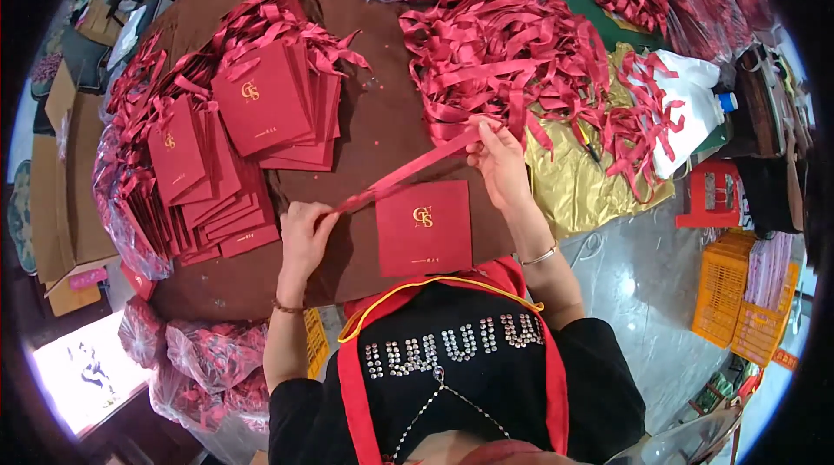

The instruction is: The person attaches ribbon handles to small gift bags by threading ribbons through the bag holes by hand, then gathers and aligns the assembled gift bags into a stack.

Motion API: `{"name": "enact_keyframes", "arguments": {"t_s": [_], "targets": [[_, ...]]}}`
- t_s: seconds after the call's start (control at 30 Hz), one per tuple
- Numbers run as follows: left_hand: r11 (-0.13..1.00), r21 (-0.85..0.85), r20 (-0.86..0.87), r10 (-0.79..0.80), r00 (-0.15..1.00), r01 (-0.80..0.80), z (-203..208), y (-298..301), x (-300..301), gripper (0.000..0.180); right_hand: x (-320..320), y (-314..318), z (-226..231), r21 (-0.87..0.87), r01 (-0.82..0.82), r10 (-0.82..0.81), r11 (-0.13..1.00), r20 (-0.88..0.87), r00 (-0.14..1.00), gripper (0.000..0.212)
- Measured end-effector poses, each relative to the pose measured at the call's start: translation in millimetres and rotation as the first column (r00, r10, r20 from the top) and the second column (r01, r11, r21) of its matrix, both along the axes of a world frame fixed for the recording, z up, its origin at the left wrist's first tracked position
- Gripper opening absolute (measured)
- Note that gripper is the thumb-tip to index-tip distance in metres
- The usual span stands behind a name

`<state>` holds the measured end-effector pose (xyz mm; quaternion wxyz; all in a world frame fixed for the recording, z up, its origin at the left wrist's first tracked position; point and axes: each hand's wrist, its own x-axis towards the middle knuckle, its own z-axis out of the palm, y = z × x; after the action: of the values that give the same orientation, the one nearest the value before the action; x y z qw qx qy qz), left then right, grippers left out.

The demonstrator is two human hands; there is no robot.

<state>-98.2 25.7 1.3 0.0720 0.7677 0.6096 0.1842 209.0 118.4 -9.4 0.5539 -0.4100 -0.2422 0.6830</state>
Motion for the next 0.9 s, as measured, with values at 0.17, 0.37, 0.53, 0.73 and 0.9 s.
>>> {"name": "enact_keyframes", "arguments": {"t_s": [0.17, 0.37, 0.53, 0.73, 0.9], "targets": [[0.83, -0.543, 0.831, 0.509, 0.224, 0.126, 4, -7, -12, 0.018, 2, -2, -9, -0.116, 0.057, -0.05, 0.992, 0.058, 0.997, 0.021], [0.951, -0.017, 0.684, 0.236, -0.69, 0.309, 26, 0, 14, 0.033, 10, -2, -21, -0.011, 0.067, -0.066, 0.998, 0.1, 0.993, 0.021], [0.967, 0.247, 0.816, -0.176, -0.551, 0.057, 44, -10, 4, 0.028, 3, -8, -15, 0.373, 0.067, -0.341, 0.925, 0.74, 0.58, 0.041], [0.906, 0.397, 0.899, -0.352, 0.262, -0.144, 87, -23, -23, 0.02, -17, -21, 2, 0.365, -0.631, -0.272, 0.684, 0.931, 0.243, 0.021], [0.969, -0.213, 0.971, 0.224, 0.086, -0.123, 64, -22, 9, 0.02, -33, -33, -1, 0.221, -0.752, -0.295, 0.621, 0.955, 0.037, 0.038]]}}
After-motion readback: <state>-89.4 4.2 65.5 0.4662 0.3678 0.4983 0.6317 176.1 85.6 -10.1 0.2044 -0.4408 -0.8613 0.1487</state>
